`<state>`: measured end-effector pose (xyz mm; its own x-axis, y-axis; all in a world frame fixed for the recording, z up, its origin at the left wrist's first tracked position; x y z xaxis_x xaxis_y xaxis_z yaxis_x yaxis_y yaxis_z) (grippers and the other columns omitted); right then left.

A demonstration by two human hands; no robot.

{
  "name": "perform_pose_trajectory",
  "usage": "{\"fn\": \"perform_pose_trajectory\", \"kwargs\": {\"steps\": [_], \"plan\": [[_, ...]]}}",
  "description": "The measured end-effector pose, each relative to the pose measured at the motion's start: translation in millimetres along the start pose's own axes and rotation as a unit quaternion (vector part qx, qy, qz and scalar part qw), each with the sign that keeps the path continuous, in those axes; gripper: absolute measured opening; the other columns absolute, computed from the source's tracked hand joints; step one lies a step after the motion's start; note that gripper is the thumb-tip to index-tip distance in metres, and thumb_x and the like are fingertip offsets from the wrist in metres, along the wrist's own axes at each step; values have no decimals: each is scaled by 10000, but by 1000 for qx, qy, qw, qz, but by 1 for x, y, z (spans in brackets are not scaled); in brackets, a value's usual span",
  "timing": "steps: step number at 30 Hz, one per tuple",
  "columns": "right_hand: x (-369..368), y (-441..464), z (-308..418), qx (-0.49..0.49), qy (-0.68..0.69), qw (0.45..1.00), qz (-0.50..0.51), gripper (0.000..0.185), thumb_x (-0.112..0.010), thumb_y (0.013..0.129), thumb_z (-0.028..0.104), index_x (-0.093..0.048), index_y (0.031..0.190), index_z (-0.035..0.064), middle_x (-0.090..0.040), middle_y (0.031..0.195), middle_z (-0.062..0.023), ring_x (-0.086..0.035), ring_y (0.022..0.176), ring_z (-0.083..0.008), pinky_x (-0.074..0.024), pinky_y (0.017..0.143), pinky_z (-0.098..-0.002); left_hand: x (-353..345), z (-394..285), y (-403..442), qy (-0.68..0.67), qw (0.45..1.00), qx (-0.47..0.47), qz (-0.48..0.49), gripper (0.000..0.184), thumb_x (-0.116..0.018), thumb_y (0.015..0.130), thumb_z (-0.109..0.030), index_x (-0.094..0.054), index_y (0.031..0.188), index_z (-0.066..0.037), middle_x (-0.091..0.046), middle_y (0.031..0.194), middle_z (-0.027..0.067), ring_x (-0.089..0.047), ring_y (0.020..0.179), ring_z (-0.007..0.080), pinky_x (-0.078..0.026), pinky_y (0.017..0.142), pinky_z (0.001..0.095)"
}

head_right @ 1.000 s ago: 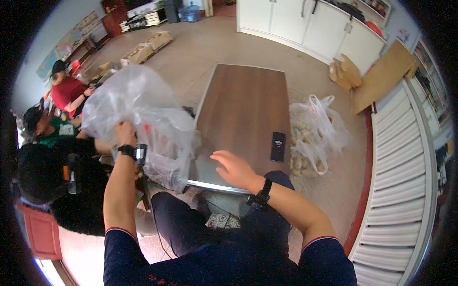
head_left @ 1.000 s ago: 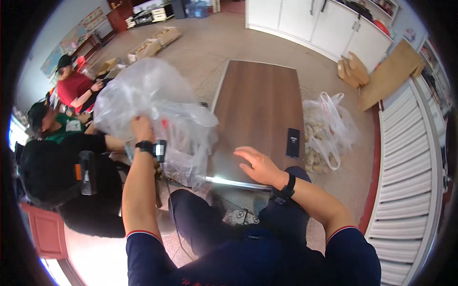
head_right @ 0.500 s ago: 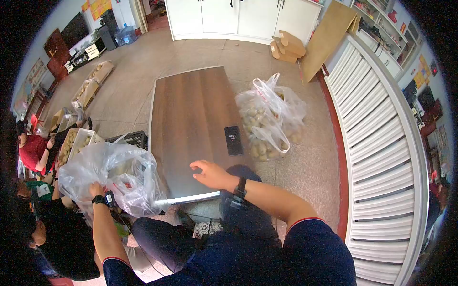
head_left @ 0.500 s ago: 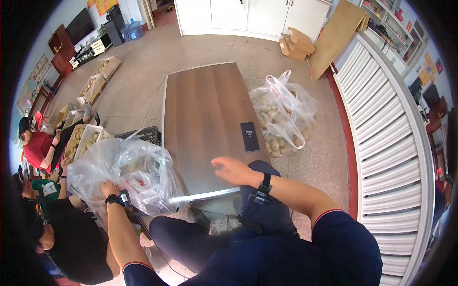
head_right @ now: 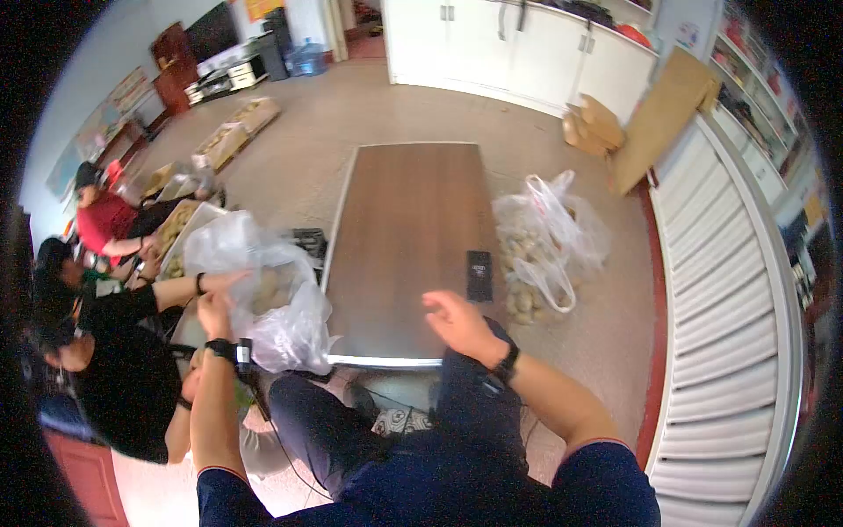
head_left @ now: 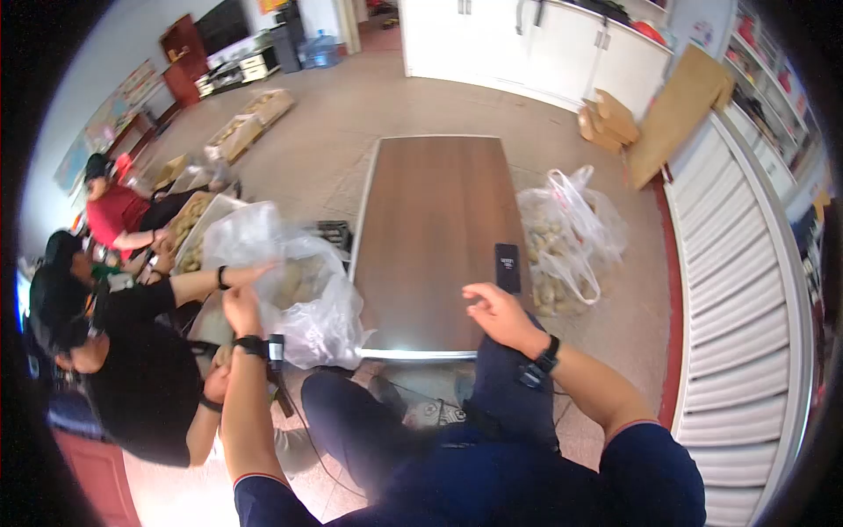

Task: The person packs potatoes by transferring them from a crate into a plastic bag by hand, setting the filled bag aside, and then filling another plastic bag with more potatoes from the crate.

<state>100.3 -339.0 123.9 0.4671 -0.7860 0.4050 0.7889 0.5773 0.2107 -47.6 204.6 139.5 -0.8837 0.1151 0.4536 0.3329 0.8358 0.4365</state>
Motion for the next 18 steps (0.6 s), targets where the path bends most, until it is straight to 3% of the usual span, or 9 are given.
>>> {"fn": "perform_pose_trajectory", "kwargs": {"steps": [2, 4, 5, 6, 9, 11, 13, 15, 18], "plan": [[14, -6, 4, 3, -27, 1000, -14, 337, -618, 864, 54, -557, 1193, 27, -616, 1108, -106, -645, 846, -170, -526, 762, -291, -20, -12, -14, -61, 989, -28, 129, 152, -605, 851, -113, -666, 895, 19, -690, 893, 156, -611, 724, 262, -488, 689, 365], [24, -14, 3, -6, -23, 1000, -7, 332, -616, 858, 43, -553, 1183, 14, -611, 1084, -105, -637, 839, -176, -523, 755, -287, -5, -104, -67, -48, 954, -243, 168, 123, -613, 848, -90, -658, 911, 6, -669, 873, 149, -608, 774, 294, -489, 722, 376], [28, -16, 5, -8, -51, 999, 8, 328, -616, 856, 42, -554, 1177, 10, -609, 1071, -107, -636, 844, -182, -521, 757, -288, -12, -95, -84, -13, 961, -170, 217, 145, -633, 837, -87, -638, 955, -2, -652, 887, 141, -598, 803, 288, -486, 745, 383], [31, -19, 5, -10, -78, 997, 22, 324, -616, 854, 41, -555, 1171, 6, -607, 1058, -109, -634, 850, -187, -518, 758, -290, -13, -103, -108, 29, 939, -235, 249, 169, -646, 823, -75, -622, 978, -13, -636, 924, 147, -604, 831, 299, -489, 761, 401], [35, -22, -2, -5, -93, 993, 67, 350, -627, 834, 32, -543, 1172, -4, -591, 1062, -140, -621, 866, -234, -506, 783, -332, 0, -138, -175, -11, 863, -268, 428, 257, -654, 835, -196, -611, 1010, -12, -616, 966, 194, -601, 885, 388, -487, 801, 439], [35, -20, 6, 69, -176, 976, 106, 398, -640, 812, 39, -521, 1187, -16, -569, 1076, -175, -601, 874, -304, -487, 814, -379, 3, -139, -213, 31, 770, -313, 556, 313, -684, 812, -248, -592, 1019, -32, -604, 1039, 175, -587, 967, 363, -483, 842, 415], [34, -13, 14, 72, -190, 968, 148, 421, -650, 802, 51, -514, 1194, -18, -562, 1091, -187, -590, 885, -326, -480, 820, -396, 9, -133, -231, 68, 749, -318, 578, 343, -683, 813, -319, -600, 1015, -56, -601, 1076, 144, -571, 1008, 334, -458, 879, 423], [29, -9, 9, 70, -198, 961, 182, 445, -660, 791, 62, -506, 1201, -20, -556, 1106, -199, -579, 896, -348, -473, 825, -413, 14, -145, -241, 55, 705, -431, 560, 353, -674, 815, -356, -603, 1012, -72, -599, 1096, 102, -549, 1066, 307, -423, 931, 441], [32, -7, -19, 42, -195, 963, 182, 467, -683, 773, 106, -515, 1193, -10, -559, 1116, -207, -579, 907, -358, -471, 821, -430, 0, -129, -238, 112, 721, -373, 574, 324, -644, 819, -344, -610, 1029, -100, -589, 1085, 78, -515, 1114, 285, -379, 982, 474]]}}
Point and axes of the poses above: each hand's wrist, its own y-axis towards the middle knuckle, its own x-axis out of the back of the hand, z = x × y, the point moved 8 cm from there along y, towards the middle knuckle
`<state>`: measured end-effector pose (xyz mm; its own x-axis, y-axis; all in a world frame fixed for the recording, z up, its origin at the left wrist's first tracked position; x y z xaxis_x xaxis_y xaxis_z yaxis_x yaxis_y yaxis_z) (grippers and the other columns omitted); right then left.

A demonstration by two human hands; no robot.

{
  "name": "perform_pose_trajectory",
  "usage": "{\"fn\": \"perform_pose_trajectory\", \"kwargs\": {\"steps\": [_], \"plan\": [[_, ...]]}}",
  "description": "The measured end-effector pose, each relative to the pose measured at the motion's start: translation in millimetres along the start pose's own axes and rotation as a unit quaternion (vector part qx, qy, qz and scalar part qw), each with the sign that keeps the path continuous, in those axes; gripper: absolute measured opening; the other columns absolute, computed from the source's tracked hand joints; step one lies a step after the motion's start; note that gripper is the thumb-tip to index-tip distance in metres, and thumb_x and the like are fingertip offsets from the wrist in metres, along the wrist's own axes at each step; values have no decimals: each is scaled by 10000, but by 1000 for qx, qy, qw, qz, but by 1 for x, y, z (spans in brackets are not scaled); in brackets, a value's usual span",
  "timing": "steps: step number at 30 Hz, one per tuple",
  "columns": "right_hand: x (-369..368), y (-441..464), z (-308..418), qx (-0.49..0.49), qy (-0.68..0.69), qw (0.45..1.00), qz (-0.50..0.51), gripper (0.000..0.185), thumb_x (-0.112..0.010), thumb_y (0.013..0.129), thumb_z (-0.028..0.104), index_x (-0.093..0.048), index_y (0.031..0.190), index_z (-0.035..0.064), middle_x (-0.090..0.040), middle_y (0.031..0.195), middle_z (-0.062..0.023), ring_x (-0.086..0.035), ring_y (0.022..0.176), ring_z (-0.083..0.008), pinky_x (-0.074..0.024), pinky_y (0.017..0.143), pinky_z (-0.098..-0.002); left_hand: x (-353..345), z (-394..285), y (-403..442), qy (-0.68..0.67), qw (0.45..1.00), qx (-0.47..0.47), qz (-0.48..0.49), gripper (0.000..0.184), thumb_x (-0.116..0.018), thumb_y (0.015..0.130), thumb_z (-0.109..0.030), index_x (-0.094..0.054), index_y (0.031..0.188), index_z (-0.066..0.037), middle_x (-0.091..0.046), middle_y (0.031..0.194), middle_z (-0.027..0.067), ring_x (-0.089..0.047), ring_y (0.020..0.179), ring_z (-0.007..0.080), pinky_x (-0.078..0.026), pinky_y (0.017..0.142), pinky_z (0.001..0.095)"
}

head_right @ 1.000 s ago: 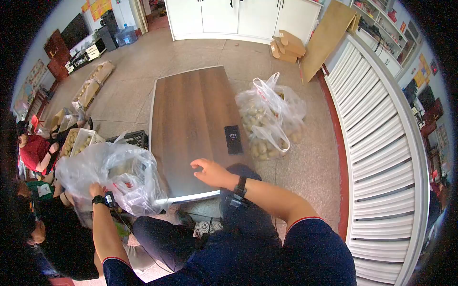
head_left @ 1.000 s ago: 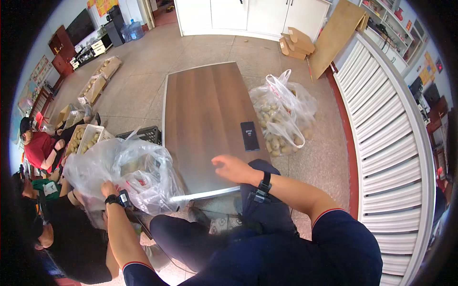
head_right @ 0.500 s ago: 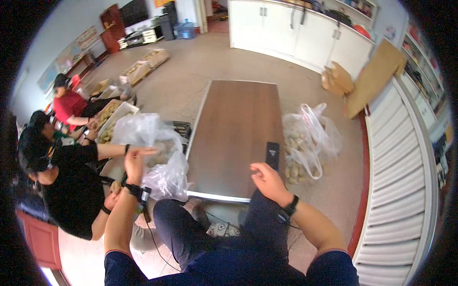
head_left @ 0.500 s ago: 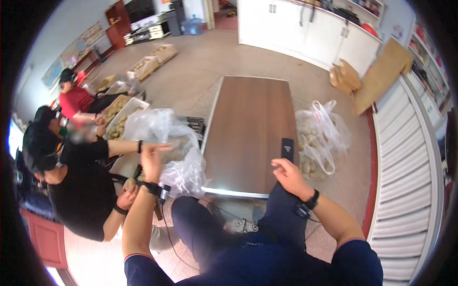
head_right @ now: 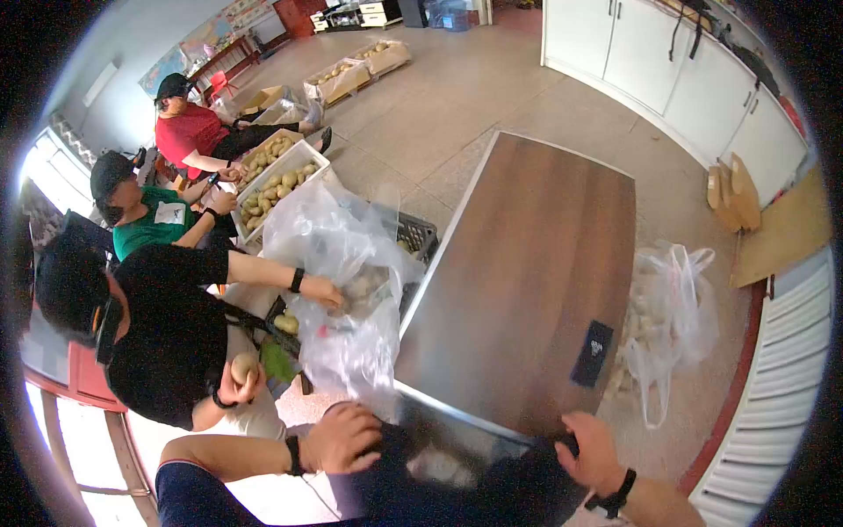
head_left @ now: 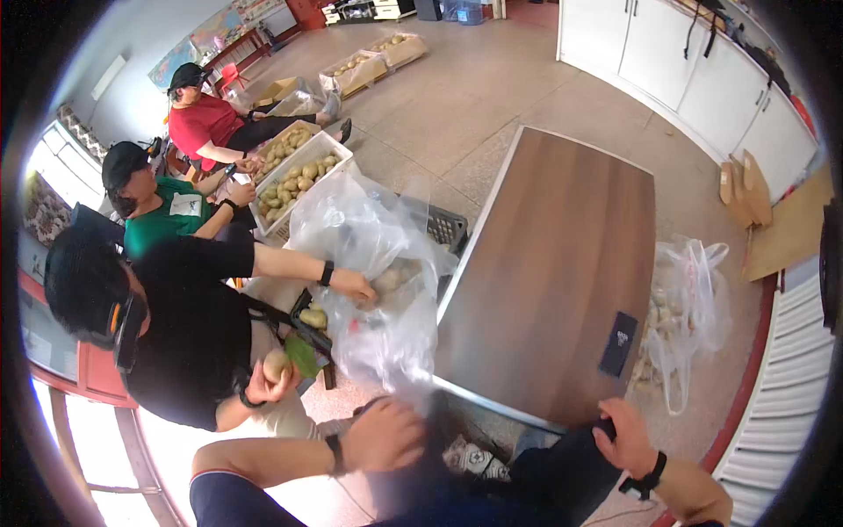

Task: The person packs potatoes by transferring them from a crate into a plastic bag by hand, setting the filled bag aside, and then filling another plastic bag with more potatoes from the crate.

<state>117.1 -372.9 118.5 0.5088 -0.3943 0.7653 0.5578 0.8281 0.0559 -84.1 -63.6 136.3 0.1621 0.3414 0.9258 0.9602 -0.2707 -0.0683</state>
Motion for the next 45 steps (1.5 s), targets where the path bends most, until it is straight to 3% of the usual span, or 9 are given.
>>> {"fn": "perform_pose_trajectory", "kwargs": {"steps": [13, 16, 21, 29, 31, 35, 38, 41, 45], "plan": [[6, 10, -11, -93, 25, 995, 29, 476, -652, 759, 154, -497, 1178, -11, -562, 1099, -218, -596, 760, -332, -500, 673, -414, -1, 24, 48, -112, 989, -23, 96, 195, -689, 792, -251, -607, 873, -95, -603, 960, 64, -578, 981, 248, -428, 924, 414], [10, 17, -6, -222, 112, 964, 94, 479, -632, 768, 170, -500, 1182, -32, -556, 1156, -248, -563, 1016, -413, -471, 872, -482, 10, 20, 47, -130, 986, -62, 79, 227, -590, 850, -292, -604, 776, -77, -570, 840, 80, -546, 861, 268, -440, 759, 401], [21, 24, 12, -182, 36, 982, 23, 457, -623, 776, 161, -514, 1174, -35, -553, 1168, -237, -560, 1044, -415, -467, 881, -480, 33, 11, 48, -60, 991, -23, 114, 209, -574, 869, -274, -595, 794, -80, -546, 864, 68, -542, 837, 257, -440, 743, 390], [76, -9, 72, -276, -26, 960, 20, 471, -650, 789, 191, -513, 1188, -17, -539, 1095, -244, -505, 1089, -424, -414, 940, -490, 62, 7, -7, 29, 933, 266, 240, 349, -582, 818, -227, -634, 1089, -12, -624, 1154, 169, -583, 1108, 338, -477, 916, 447], [91, -33, 80, -331, 59, 941, 46, 468, -644, 792, 201, -516, 1178, -30, -537, 1108, -251, -510, 1089, -420, -424, 934, -479, 149, 1, -38, -151, 792, 583, 102, 437, -581, 817, -273, -625, 1088, 66, -632, 1155, 240, -603, 1088, 399, -496, 912, 469], [110, -101, 69, -285, 44, 958, 12, 491, -647, 775, 222, -519, 1173, -36, -552, 1111, -268, -550, 1050, -416, -463, 893, -474, 116, 9, -144, -116, 799, 546, 224, 402, -558, 795, -303, -676, 954, 47, -653, 1069, 266, -624, 1033, 406, -504, 891, 460], [109, -150, 36, -307, -25, 943, 125, 542, -550, 910, 355, -473, 1359, 61, -484, 1373, -243, -462, 1272, -346, -357, 1081, -380, 140, -28, -170, -106, 809, 523, 248, 400, -543, 799, -322, -690, 898, 37, -662, 1013, 277, -634, 1015, 391, -496, 897, 455], [134, -171, -19, -408, 53, 911, 41, 511, -647, 747, 233, -524, 1151, -56, -589, 1064, -280, -596, 979, -413, -497, 843, -465, 124, -62, -205, -185, 659, 676, 272, 298, -505, 911, -249, -708, 1067, -96, -672, 1116, 154, -647, 1046, 311, -488, 937, 439], [177, -141, -47, -423, 6, 905, 36, 489, -645, 713, 209, -528, 1088, -81, -631, 948, -268, -626, 911, -404, -510, 818, -460, 88, -89, -204, -202, 739, 605, 219, 410, -539, 827, -345, -693, 883, 31, -683, 941, 250, -680, 893, 354, -528, 831, 449]]}}
Point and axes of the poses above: each hand's wrist, its own y-axis towards the middle knuckle, its own x-axis out of the back of the hand, z = x × y, the point moved 8 cm from there along y, towards the middle knuckle
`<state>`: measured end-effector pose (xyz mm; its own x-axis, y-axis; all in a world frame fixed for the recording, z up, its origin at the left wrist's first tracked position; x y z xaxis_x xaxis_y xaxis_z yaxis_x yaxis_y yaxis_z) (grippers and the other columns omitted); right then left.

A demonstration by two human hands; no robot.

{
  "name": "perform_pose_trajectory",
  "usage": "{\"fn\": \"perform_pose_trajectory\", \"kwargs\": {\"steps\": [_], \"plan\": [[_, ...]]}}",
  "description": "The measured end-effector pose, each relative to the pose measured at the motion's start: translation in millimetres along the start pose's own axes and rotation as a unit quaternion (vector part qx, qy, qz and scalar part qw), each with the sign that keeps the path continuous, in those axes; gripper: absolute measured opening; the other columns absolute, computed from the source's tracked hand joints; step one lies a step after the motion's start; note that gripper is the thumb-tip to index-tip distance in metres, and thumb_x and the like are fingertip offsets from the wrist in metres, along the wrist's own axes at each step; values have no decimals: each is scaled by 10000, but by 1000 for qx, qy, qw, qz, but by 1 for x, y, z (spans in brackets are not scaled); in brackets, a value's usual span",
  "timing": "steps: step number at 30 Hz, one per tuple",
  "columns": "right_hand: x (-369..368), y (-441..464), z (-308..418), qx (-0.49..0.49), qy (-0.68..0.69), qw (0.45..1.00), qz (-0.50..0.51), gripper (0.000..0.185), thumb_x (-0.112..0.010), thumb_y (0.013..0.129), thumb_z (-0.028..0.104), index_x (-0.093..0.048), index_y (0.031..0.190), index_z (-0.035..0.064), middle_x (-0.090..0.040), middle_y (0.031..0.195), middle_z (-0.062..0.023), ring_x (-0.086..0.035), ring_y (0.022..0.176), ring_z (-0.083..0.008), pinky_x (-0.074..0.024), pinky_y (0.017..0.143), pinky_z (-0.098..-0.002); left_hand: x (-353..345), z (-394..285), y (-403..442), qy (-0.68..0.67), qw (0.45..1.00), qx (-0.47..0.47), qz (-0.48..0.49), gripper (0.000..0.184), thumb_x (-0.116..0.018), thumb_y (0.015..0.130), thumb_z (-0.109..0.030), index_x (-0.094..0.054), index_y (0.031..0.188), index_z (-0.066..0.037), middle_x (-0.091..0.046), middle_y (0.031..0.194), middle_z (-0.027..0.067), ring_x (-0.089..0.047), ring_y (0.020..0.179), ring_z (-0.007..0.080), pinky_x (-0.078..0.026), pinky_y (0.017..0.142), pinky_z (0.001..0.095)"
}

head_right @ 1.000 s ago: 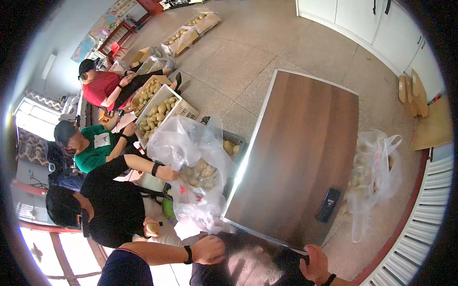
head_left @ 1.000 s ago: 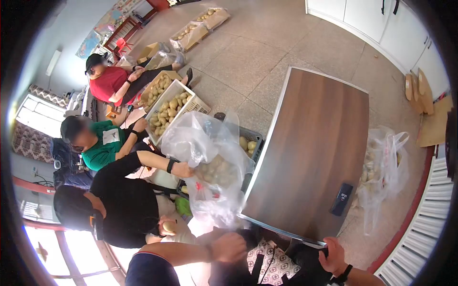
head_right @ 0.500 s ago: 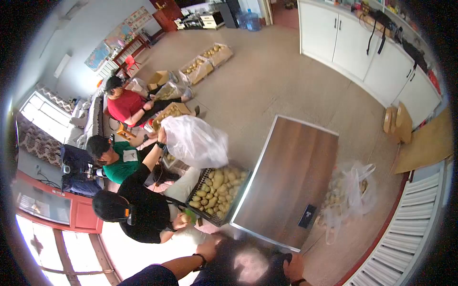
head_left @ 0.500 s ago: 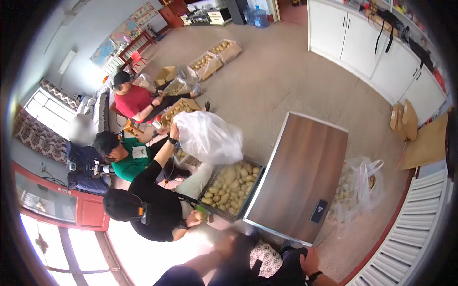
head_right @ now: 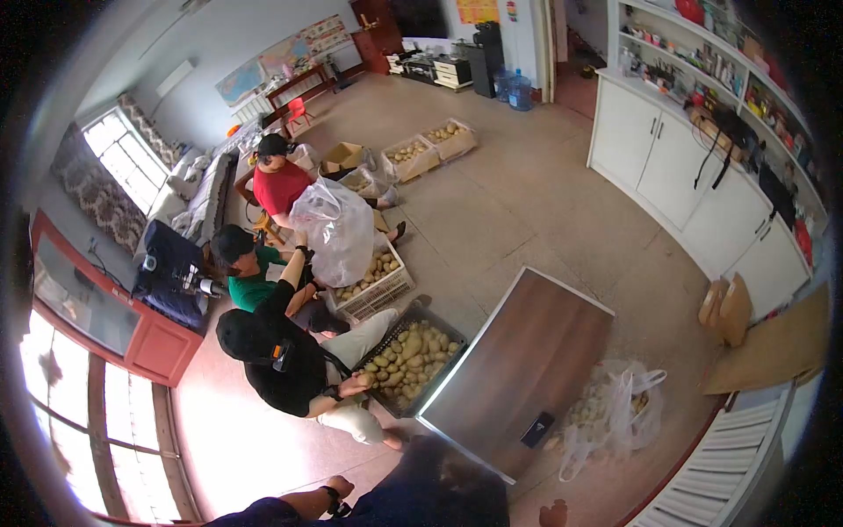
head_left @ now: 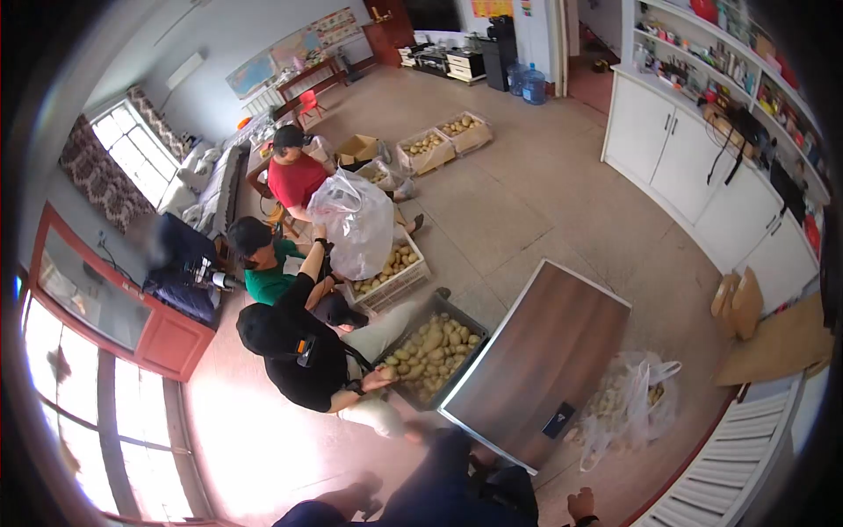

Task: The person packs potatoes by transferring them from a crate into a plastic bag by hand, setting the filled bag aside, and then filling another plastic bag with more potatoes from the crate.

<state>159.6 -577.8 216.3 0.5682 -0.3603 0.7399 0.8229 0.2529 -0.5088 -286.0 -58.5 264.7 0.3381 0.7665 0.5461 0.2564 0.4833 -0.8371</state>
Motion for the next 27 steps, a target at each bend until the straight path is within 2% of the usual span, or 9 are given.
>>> {"fn": "perform_pose_trajectory", "kwargs": {"steps": [2, 3, 8, 11, 14, 16, 21, 24, 27], "plan": [[17, 13, 12, -11, 35, 999, -22, 459, -642, 731, 168, -522, 1105, -70, -636, 919, -244, -645, 877, -365, -532, 752, -434, -10, -2, 2, 12, 997, 73, -28, 410, -514, 837, -346, -697, 871, 19, -688, 910, 235, -686, 802, 350, -534, 812, 438], [20, 20, 16, -12, 28, 999, -22, 459, -642, 731, 168, -522, 1105, -70, -636, 919, -244, -645, 877, -365, -532, 752, -434, -7, -36, -4, 84, 992, -97, -16, 421, -485, 843, -353, -692, 839, 13, -690, 871, 223, -678, 783, 357, -534, 787, 439], [0, 54, 41, 36, 82, 996, 13, 445, -634, 810, 109, -476, 1194, -51, -613, 986, -187, -654, 705, -256, -536, 605, -363, 28, -87, 18, 123, 976, -177, -41, 333, -478, 846, -267, -687, 772, -18, -684, 787, 190, -675, 802, 323, -534, 761, 443], [3, 45, 61, 26, 118, 992, -20, 367, -648, 788, 215, -563, 1047, -29, -612, 941, -224, -595, 952, -403, -465, 844, -476, 49, -109, 47, 222, 931, -274, -94, 264, -522, 847, -228, -704, 770, -53, -696, 813, 160, -674, 789, 335, -542, 747, 446], [-9, 35, 52, 72, 150, 985, 49, 381, -658, 803, 201, -563, 1101, -17, -622, 986, -216, -637, 910, -350, -511, 768, -448, 63, -146, 57, 332, 868, -352, -114, 220, -573, 840, -233, -720, 782, -81, -705, 848, 138, -674, 788, 352, -548, 730, 445], [30, -6, 89, -110, 227, 967, 17, 403, -661, 813, 172, -554, 1156, -11, -633, 1002, -202, -666, 844, -291, -544, 664, -403, 60, -162, 80, 365, 852, -360, -101, 207, -599, 835, -250, -728, 793, -94, -707, 861, 132, -676, 788, 356, -549, 719, 440], [47, -36, 82, -149, 193, 970, 19, 447, -674, 796, 159, -538, 1172, -43, -642, 955, -186, -668, 793, -271, -546, 617, -371, 114, -191, 115, -26, 943, -275, -184, 305, -531, 865, -282, -703, 798, -39, -681, 752, 169, -690, 728, 268, -545, 631, 418], [47, -42, 63, -155, 172, 973, 14, 444, -678, 800, 174, -541, 1152, -59, -641, 964, -187, -667, 798, -272, -540, 609, -361, 100, -212, 121, 76, 956, -279, -58, 266, -491, 855, -167, -712, 920, -35, -684, 899, 207, -669, 813, 372, -529, 741, 517], [54, -43, 56, -134, 169, 976, 5, 431, -674, 808, 182, -552, 1152, -47, -642, 948, -181, -669, 799, -262, -533, 605, -352, 91, -215, 120, 16, 942, -323, -87, 292, -508, 860, -278, -663, 826, -34, -671, 725, 155, -662, 596, 278, -539, 577, 421]]}}
Point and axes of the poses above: each hand's wrist, its own y-axis towards the middle knuckle, its own x-axis out of the back of the hand, z = x × y, the point moved 8 cm from there along y, towards the middle knuckle
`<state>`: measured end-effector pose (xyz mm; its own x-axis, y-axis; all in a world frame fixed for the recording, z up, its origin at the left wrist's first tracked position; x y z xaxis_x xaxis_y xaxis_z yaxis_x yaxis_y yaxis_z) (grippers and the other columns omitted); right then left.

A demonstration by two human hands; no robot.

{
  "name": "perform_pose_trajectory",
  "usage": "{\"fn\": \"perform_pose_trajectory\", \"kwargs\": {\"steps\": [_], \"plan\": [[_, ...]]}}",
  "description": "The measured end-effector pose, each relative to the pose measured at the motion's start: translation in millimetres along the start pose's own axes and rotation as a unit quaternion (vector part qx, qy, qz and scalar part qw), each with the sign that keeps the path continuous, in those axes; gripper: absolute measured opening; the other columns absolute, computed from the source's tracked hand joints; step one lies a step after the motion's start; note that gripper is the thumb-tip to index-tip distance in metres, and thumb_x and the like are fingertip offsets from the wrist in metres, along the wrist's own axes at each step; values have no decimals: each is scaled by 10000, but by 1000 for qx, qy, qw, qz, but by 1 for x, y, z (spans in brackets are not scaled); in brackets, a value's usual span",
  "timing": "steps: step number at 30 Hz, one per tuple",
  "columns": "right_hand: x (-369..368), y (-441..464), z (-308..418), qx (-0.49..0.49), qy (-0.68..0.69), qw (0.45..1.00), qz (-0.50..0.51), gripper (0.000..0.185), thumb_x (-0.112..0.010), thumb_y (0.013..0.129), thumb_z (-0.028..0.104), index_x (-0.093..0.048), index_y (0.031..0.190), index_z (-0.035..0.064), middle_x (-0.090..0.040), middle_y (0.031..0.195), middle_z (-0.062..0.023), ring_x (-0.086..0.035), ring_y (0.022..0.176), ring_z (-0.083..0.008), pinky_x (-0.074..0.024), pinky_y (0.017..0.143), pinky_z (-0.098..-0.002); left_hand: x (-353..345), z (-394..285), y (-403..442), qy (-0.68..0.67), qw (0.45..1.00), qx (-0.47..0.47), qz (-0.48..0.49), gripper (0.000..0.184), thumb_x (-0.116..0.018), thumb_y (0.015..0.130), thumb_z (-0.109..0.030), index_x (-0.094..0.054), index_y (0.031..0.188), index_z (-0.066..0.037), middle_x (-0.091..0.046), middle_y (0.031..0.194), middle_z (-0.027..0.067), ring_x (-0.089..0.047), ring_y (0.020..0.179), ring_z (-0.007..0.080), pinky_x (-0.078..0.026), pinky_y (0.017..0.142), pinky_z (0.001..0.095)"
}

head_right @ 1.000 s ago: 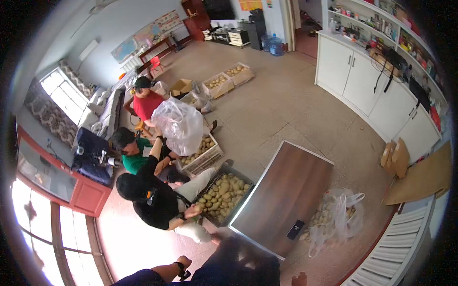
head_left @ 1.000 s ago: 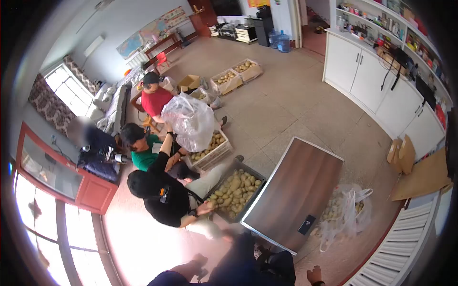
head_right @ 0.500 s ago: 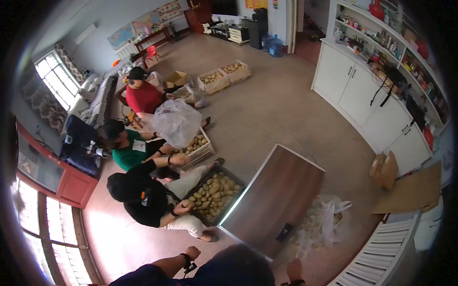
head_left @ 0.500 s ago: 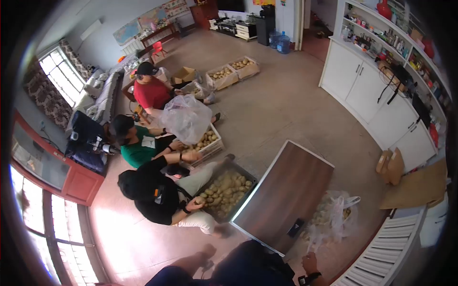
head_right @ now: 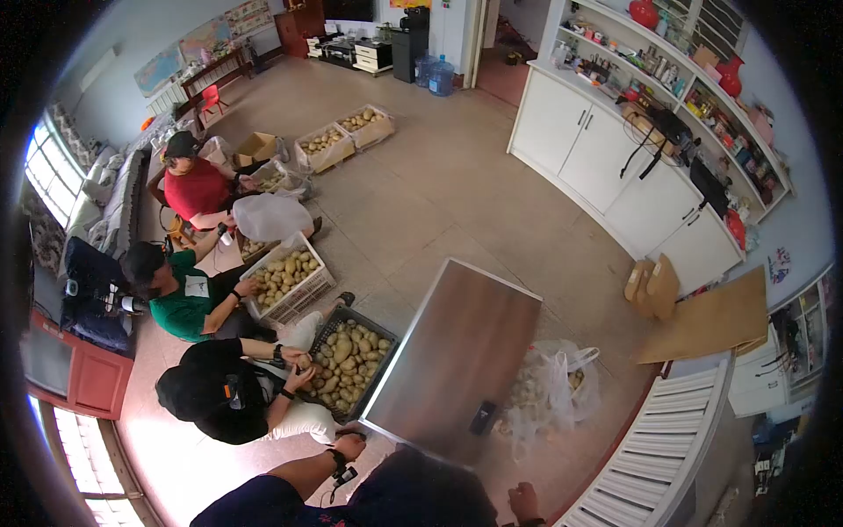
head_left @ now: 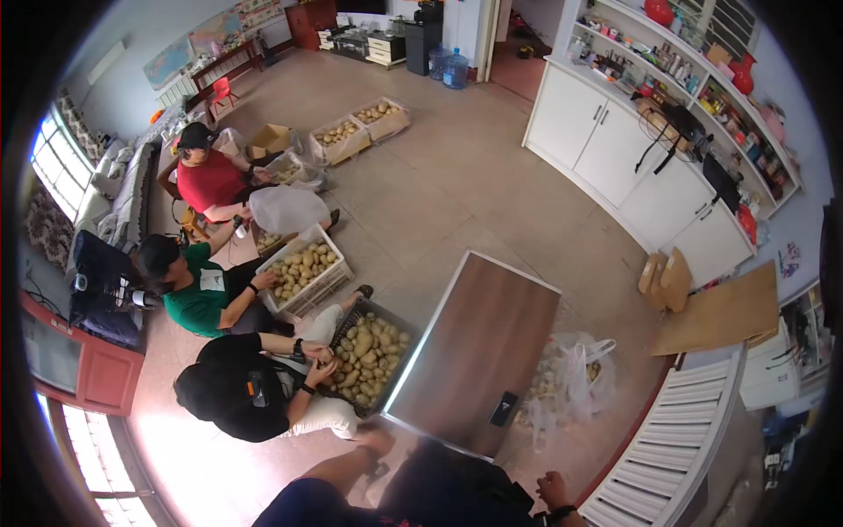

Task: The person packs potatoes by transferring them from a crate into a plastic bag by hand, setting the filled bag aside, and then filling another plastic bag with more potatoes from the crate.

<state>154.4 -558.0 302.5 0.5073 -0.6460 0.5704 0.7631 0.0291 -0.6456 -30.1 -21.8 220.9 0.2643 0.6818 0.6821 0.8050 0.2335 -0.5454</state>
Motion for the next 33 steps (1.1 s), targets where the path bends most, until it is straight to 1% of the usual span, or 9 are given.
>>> {"fn": "perform_pose_trajectory", "kwargs": {"steps": [7, 16, 18, 19, 22, 25, 27, 29, 33], "plan": [[17, -6, 29, -3, 53, 998, 38, 328, -661, 818, 183, -576, 1063, -17, -636, 902, -166, -663, 778, -232, -535, 617, -357, -25, -47, -12, 347, 919, -128, 138, 307, -758, 694, -297, -661, 905, -96, -678, 922, 95, -653, 923, 314, -535, 699, 485], [36, 102, -48, 176, -92, 971, 130, 255, -640, 797, 201, -639, 965, 9, -644, 924, -164, -657, 717, -268, -519, 629, -375, -42, -97, -30, 306, 951, -20, 43, 267, -758, 679, -256, -679, 862, -79, -688, 908, 125, -658, 899, 328, -529, 708, 485], [63, 101, -29, 210, -60, 963, 160, 231, -590, 825, 194, -638, 806, -31, -622, 706, -126, -656, 596, -212, -504, 501, -327, -58, -118, -48, 301, 953, -25, 35, 258, -770, 657, -214, -676, 853, -76, -682, 868, 128, -657, 888, 334, -536, 716, 453], [76, 97, -29, 213, -51, 961, 166, 231, -590, 825, 194, -638, 806, -31, -622, 706, -126, -656, 596, -212, -504, 501, -327, -66, -128, -56, 274, 958, 50, 72, 137, -627, 799, -164, -708, 828, -58, -690, 859, 153, -677, 865, 306, -548, 706, 443], [138, 112, -66, 90, -45, 984, 150, 224, -665, 756, 248, -676, 805, 30, -668, 880, -169, -651, 869, -324, -509, 715, -438, -109, -164, -85, 239, 970, -25, 20, 137, -622, 807, -160, -694, 877, -67, -672, 846, 152, -668, 816, 315, -543, 695, 450], [182, 144, -131, 266, -194, 937, 118, 222, -664, 750, 259, -708, 831, 57, -690, 907, -147, -662, 868, -320, -510, 757, -445, -143, -184, -113, 146, 989, 11, -16, 119, -631, 796, -154, -677, 852, -60, -664, 850, 158, -662, 801, 325, -540, 689, 447], [179, 156, -173, 355, -603, 702, 136, 236, -644, 767, 261, -720, 903, 84, -697, 938, -127, -664, 889, -299, -509, 782, -447, -161, -173, -120, -3, 996, 83, -41, 115, -635, 799, -160, -664, 832, -54, -660, 838, 157, -660, 783, 321, -538, 681, 440], [202, 136, -160, 324, -619, 698, 159, 248, -625, 783, 270, -719, 923, 89, -697, 942, -124, -661, 905, -305, -506, 798, -450, -189, -147, -149, -293, 928, 213, -85, 130, -642, 806, -172, -639, 793, -42, -652, 813, 155, -657, 747, 312, -535, 666, 426], [203, 143, -164, 367, -614, 682, 152, 231, -550, 856, 238, -699, 971, 105, -680, 950, -146, -657, 908, -325, -504, 787, -470, -193, -158, -179, -325, 869, 355, -116, 152, -696, 762, -182, -689, 869, -76, -677, 785, 121, -673, 798, 313, -540, 696, 433]]}}
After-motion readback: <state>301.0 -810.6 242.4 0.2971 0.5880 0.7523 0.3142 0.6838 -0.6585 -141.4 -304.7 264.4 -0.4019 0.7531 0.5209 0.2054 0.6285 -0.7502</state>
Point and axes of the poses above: each hand's wrist, its own y-axis towards the middle knuckle, its own x-axis out of the back of the hand, z = x × y, the point moved 8 cm from there along y, towards the middle knuckle
